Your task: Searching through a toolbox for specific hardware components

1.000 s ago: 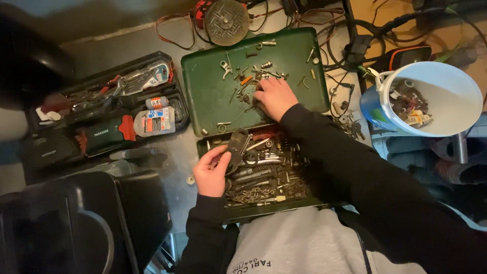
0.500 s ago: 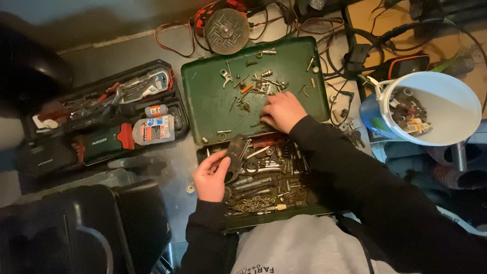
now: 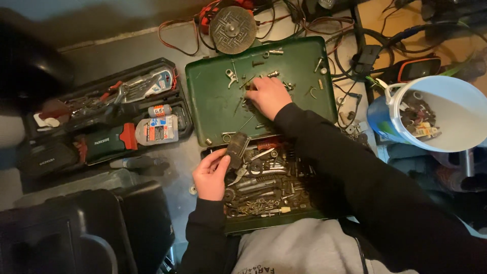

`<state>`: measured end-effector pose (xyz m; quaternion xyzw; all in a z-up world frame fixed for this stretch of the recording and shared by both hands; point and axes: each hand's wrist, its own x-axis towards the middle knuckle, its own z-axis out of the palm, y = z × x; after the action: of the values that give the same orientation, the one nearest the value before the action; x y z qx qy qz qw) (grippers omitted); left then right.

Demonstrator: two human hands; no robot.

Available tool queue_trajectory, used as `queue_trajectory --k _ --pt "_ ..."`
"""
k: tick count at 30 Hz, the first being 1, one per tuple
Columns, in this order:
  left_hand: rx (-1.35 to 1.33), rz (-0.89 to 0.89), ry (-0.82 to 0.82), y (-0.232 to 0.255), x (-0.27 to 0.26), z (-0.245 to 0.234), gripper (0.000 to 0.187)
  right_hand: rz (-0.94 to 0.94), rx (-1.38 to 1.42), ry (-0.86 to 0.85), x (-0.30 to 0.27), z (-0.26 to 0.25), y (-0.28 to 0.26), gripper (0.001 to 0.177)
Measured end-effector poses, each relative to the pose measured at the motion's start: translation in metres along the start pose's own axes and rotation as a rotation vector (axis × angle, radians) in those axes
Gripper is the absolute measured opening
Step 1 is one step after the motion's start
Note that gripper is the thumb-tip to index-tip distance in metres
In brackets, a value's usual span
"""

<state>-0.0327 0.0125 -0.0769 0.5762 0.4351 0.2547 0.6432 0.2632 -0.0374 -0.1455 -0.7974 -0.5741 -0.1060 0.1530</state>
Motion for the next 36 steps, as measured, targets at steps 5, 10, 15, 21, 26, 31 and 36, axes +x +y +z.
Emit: queue_trajectory --k 5,10,15,21,26,31,36 --pt "-0.001 0.025 -0.026 0.006 0.001 0.001 0.026 -0.075 0.0 0.004 -0.002 -0.001 0.005 0.01" --pt "-0.047 0.026 -0.034 0.007 0.001 0.003 0.027 0.015 0.31 -0.017 -0.002 -0.054 -0.005 0.013" --pt "-0.045 0.087 -0.104 0.033 -0.009 0.009 0.025 0.43 1.149 0.176 -0.01 -0.154 -0.041 0.056" --pt "-0.105 0.141 -0.147 0.024 -0.015 0.024 0.023 0.525 1.282 0.243 -0.035 -0.201 -0.075 0.03" --pt "-0.125 0.151 -0.184 0.047 -0.031 0.035 0.023 0.558 1.239 0.267 -0.055 -0.211 -0.089 0.02" --pt "-0.148 0.164 -0.202 0.046 -0.039 0.04 0.022 0.575 1.192 0.283 -0.067 -0.225 -0.096 0.017" --pt "-0.164 0.18 -0.207 0.047 -0.043 0.044 0.022 0.553 1.1 0.32 -0.083 -0.221 -0.085 0.017"
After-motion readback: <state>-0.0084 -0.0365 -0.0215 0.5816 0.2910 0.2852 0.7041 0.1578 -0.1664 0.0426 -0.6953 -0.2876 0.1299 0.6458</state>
